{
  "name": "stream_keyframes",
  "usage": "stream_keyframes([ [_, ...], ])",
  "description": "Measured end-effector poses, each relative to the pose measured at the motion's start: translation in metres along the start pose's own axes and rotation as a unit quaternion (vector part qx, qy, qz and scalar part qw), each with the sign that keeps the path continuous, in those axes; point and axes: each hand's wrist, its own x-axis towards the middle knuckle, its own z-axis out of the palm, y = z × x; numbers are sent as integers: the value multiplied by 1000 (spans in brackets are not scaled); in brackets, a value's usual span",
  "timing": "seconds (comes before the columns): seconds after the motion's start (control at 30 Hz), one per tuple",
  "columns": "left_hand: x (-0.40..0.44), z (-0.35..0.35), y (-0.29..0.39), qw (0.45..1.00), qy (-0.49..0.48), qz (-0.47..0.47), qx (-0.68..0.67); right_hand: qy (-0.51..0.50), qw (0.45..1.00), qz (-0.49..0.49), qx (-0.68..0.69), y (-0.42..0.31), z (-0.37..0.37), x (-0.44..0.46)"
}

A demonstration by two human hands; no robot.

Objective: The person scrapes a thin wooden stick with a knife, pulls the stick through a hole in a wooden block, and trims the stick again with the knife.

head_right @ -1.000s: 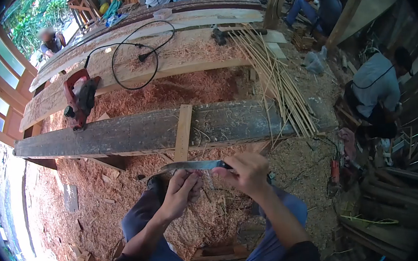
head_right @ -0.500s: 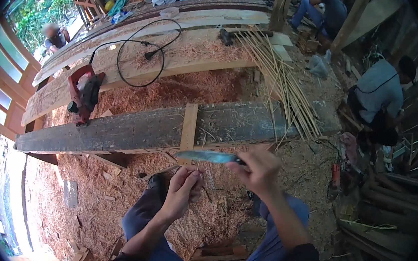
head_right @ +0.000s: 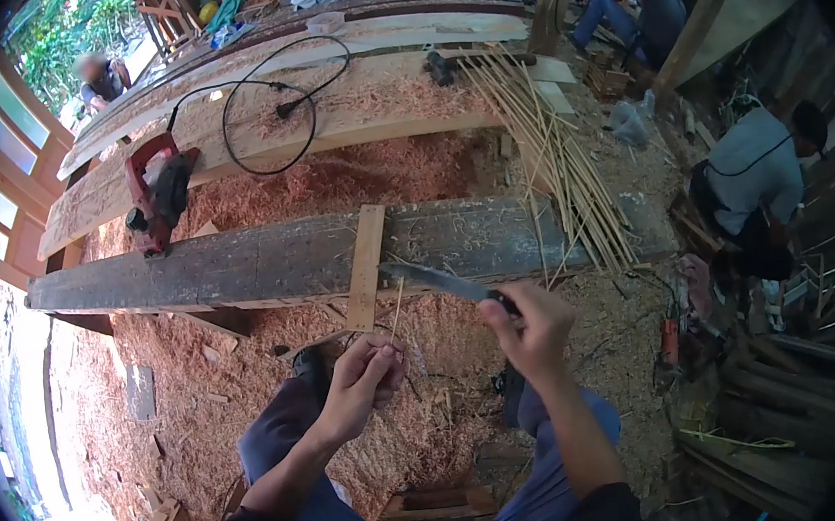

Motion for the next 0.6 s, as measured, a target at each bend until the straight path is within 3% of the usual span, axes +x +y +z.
stream_keyframes([
  [0.1, 2, 1, -10, 998, -8, 53, -22, 21, 999, -34, -29, -15, 11, -4],
  [0.17, 2, 2, -7, 998, 3, 33, -48, 16, 1000, 13, -5, -9, 16, -8],
  [0.23, 6, 3, -4, 997, 13, 19, -77, -26, 999, -48, 0, -3, 20, -12],
  [0.33, 7, 1, -3, 998, 9, 17, -66, -71, 990, -120, 2, -30, 23, -16],
  [0.4, 4, 2, -3, 998, -14, 67, 1, -80, 990, -112, 14, -34, 28, -18],
  [0.6, 6, 0, -5, 998, 7, 53, 35, -82, 985, -147, -43, -30, 22, -10],
])
